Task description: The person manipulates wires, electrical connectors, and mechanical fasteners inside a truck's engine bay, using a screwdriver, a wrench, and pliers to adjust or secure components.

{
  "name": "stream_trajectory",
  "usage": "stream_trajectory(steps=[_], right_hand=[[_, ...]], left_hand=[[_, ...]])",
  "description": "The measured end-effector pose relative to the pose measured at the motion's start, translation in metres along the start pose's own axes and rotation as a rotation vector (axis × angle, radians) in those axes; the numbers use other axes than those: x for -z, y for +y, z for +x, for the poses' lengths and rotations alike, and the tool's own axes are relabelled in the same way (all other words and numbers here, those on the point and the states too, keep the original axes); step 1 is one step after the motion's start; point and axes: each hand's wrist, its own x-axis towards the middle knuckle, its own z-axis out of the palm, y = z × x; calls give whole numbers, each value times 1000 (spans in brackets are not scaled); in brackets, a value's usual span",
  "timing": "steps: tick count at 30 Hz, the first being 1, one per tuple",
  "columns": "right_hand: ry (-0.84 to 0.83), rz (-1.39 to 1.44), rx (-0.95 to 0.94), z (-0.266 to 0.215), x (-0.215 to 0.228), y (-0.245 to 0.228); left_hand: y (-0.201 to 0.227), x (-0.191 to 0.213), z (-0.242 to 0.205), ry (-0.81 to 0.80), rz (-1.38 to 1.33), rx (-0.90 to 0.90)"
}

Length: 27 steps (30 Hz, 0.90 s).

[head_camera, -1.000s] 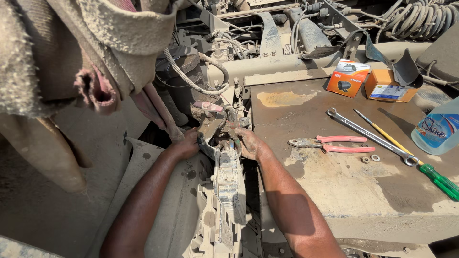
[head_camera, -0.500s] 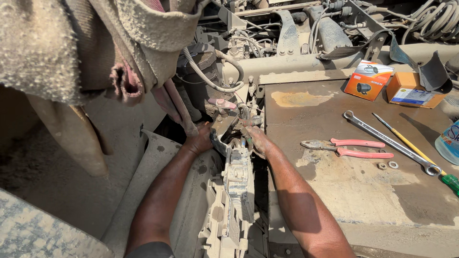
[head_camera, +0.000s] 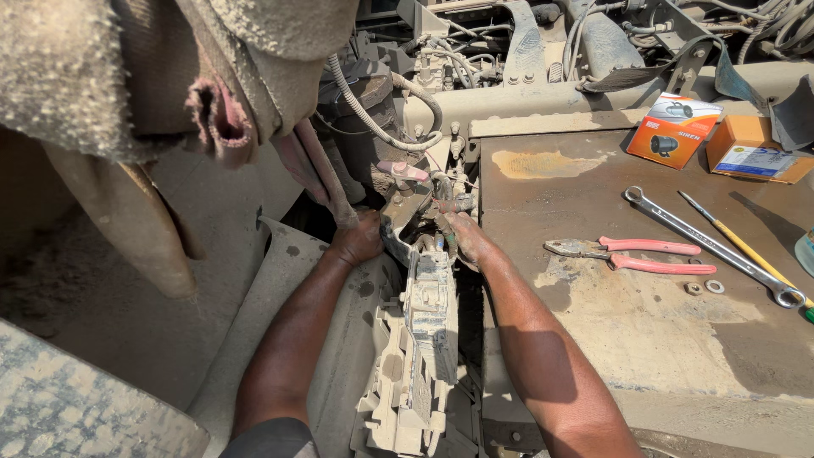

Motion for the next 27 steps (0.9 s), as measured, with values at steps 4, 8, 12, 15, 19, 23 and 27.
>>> stream_trajectory(steps=[4,8,12,15,19,23,27], right_hand=[[121,-93,-119,-7,-7,11],[56,-2,40,-2,-3,7],[55,36,31,-6,-5,2],[33,67,31,-14,-11,-12],[36,77,17,-22,-13,-25],[81,72,-21,-23,-16,-28],[84,115,-38,-26,-19,-37]], left_hand=[[6,39,-12,-118,-228,390],[5,43,-20,92,90,36],[-11,51,-33,-92,-77,338],[-4,63,-57,-8,11,184],[27,71,-63,120,37,42],[39,69,-58,141,-1,54],[34,66,-53,134,-15,41]])
